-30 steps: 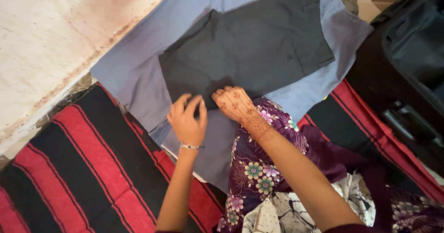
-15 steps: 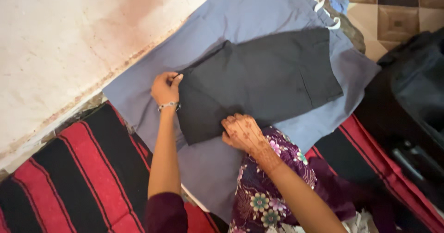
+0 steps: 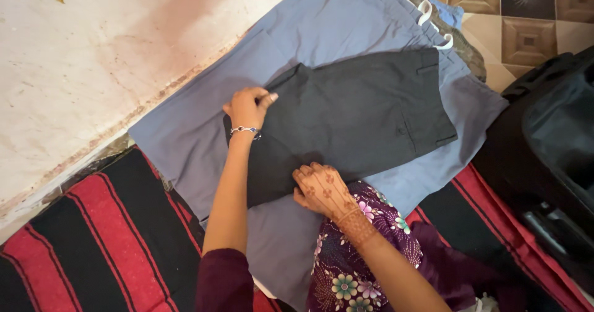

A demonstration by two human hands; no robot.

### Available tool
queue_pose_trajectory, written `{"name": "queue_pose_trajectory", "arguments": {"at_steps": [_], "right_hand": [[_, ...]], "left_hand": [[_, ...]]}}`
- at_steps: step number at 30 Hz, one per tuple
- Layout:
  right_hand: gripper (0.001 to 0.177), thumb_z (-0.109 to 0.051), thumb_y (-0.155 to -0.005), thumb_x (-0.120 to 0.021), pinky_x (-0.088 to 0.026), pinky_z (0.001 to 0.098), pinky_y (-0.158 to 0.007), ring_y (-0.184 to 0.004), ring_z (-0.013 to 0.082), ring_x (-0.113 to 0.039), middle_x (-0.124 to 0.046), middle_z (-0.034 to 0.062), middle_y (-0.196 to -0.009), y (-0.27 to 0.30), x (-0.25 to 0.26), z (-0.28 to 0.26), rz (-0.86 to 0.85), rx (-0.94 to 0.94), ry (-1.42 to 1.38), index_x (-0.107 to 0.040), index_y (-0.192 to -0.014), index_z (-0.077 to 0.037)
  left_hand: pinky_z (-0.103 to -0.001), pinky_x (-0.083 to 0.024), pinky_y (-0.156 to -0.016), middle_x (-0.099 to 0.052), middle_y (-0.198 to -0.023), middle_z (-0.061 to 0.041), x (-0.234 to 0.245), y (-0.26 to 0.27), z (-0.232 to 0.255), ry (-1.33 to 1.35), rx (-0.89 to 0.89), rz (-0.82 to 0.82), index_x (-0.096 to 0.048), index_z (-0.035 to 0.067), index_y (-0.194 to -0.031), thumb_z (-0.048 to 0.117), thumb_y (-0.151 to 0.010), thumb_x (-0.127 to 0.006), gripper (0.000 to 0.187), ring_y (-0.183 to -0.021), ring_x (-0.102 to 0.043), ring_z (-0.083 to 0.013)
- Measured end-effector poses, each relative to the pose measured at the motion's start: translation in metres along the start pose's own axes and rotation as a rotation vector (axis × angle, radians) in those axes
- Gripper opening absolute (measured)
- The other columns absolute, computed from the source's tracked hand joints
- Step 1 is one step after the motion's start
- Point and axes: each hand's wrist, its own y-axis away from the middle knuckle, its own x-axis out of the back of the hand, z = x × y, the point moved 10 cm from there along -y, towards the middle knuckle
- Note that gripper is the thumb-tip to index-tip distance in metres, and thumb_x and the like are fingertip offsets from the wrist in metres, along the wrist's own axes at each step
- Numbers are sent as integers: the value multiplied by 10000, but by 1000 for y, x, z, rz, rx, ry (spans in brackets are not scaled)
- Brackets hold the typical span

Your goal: The person folds several pairs of trousers and a shirt by hand before placing them into a suitcase.

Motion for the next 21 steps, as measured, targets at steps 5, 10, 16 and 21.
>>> {"name": "queue_pose_trajectory", "arguments": {"at_steps": [5, 10, 16, 21], "right_hand": [[251, -223, -712, -711, -539, 432, -687, -836, 277, -651, -641, 85, -849, -2, 6, -1, 18, -10, -4, -663, -903, -68], [284, -231, -722, -711, -549, 421, -718, -851, 275, -652, -646, 84, -882, 0, 0, 0, 4, -3, -10, -665, -948, -65], [321, -240, -714, -718, -551, 420, -726, -853, 273, -654, -657, 85, -899, 2, -5, 0, -18, -3, 13, -678, -979, -62], [318, -241, -728, -718, -557, 419, -725, -865, 273, -658, -661, 84, -911, -1, -6, 4, -33, -6, -1, -683, -990, -65]], "left_hand": [[-485, -353, -862, -710, -856, 14, -1, 1, -5, 16, 26, 89, -749, 203, -876, 387, -860, -781, 187, -890, -651, -240], [-476, -388, -916, -693, -891, 25, 4, 22, 22, 7, -136, 150, -731, 227, -934, 357, -981, -736, 139, -960, -620, -232], [-555, -352, -1003, -656, -1365, 24, 19, 34, 53, -444, -253, 305, -757, 242, -1057, 261, -958, -662, 139, -1210, -529, -322], [-599, -298, -1053, -482, -1535, -52, -16, 88, 58, -304, -280, -108, -572, 242, -1407, 421, -956, -589, 486, -1426, -410, -299]]}}
